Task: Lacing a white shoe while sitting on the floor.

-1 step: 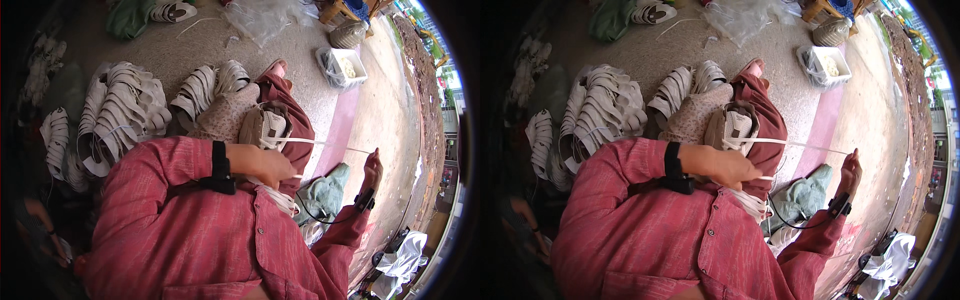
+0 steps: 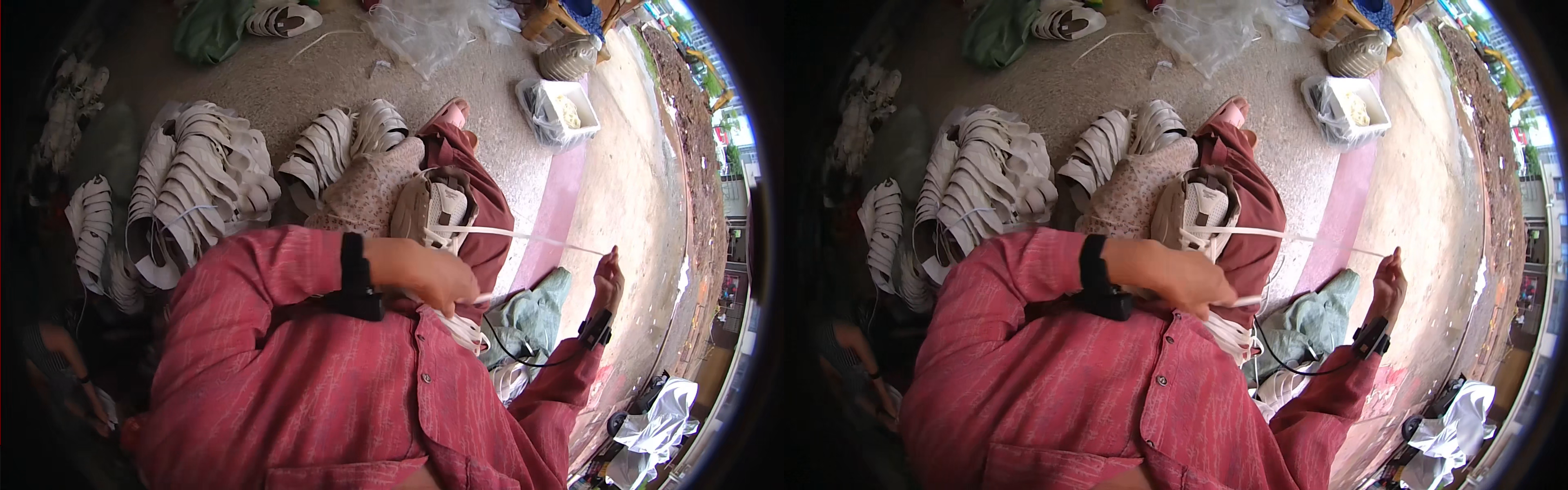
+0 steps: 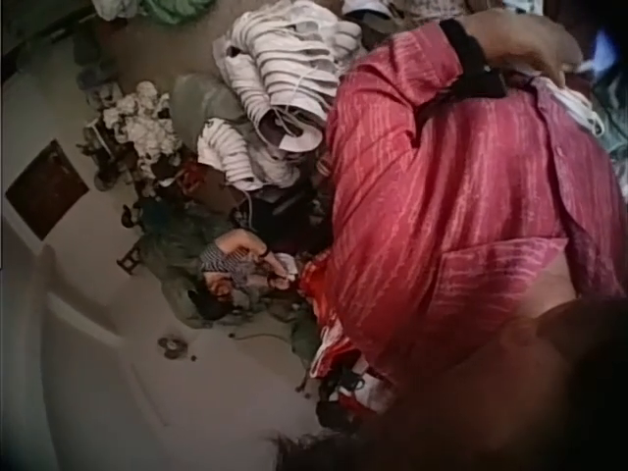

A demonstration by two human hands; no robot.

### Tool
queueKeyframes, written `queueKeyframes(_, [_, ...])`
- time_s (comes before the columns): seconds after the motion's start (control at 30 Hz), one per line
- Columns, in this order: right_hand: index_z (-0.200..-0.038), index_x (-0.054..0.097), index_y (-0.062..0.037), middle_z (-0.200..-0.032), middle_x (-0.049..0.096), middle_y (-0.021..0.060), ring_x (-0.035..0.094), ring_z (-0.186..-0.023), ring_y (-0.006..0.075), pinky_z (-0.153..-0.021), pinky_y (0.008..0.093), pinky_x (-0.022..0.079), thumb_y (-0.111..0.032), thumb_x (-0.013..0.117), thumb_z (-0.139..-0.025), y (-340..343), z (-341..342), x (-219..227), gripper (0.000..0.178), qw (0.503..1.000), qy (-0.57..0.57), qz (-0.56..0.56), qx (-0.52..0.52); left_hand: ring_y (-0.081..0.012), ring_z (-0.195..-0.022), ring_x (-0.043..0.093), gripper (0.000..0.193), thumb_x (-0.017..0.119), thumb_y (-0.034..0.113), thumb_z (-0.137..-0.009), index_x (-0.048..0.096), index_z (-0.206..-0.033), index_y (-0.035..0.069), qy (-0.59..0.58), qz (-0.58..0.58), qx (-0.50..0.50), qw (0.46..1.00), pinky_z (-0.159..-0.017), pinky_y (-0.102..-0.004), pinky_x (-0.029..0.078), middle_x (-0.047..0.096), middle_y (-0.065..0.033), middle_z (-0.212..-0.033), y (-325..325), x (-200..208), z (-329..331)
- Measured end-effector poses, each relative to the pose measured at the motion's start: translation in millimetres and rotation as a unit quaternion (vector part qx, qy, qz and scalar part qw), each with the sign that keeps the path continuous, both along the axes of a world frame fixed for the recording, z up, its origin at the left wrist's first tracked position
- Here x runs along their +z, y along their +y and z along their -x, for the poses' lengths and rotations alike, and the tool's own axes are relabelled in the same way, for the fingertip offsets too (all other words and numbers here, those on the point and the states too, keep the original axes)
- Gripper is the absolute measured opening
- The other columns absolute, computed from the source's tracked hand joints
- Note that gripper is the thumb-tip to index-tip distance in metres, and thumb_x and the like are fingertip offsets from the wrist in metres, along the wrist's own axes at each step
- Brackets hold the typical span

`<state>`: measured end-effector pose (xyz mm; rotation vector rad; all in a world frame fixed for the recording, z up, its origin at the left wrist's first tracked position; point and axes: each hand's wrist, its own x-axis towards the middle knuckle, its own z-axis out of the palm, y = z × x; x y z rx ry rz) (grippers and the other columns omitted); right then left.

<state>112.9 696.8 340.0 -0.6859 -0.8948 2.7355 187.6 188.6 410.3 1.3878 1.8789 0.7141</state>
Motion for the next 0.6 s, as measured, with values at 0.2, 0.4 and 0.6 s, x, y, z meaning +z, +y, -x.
queueKeyframes(0.2, [-0.123,0.049,0.0049,-0.126,0.058,0.0195,0.066,-0.094,0.0232,-0.078,0.0346,0.057,-0.002,0.047,-0.096,29,-24,-29,0.028,0.991,-0.016,0.12,-0.051,-0.011,-0.062,0.057,0.016,0.06,0.015,-0.092,0.067,-0.094,0.001,-0.39,-0.181,0.207,0.879,-0.054,-0.0224,0.043,0.063,-0.0039,-0.073,-103,37,9])
queueKeyframes(0.4, [-0.132,0.047,-0.0022,-0.111,0.064,0.0105,0.062,-0.077,0.0167,-0.066,0.0278,0.052,-0.007,0.044,-0.099,27,-53,-58,0.034,0.977,-0.045,0.202,-0.055,-0.0083,-0.069,0.052,0.027,0.055,0.014,-0.096,0.057,-0.121,0.005,-0.48,-0.622,0.409,0.464,-0.055,-0.0219,0.046,0.058,-0.0001,-0.082,-228,-22,-6])
queueKeyframes(0.6, [-0.141,0.041,-0.0076,-0.086,0.068,0.0027,0.05,-0.055,0.0072,-0.046,0.0203,0.035,-0.001,0.035,-0.097,26,-66,-46,0.045,0.971,-0.064,0.221,0.067,-0.0117,-0.078,0.057,0.035,0.049,0.01,-0.098,0.048,-0.133,0.005,-0.398,-0.617,0.588,0.34,-0.062,-0.0245,0.047,0.062,-0.005,-0.119,-306,-73,-26])
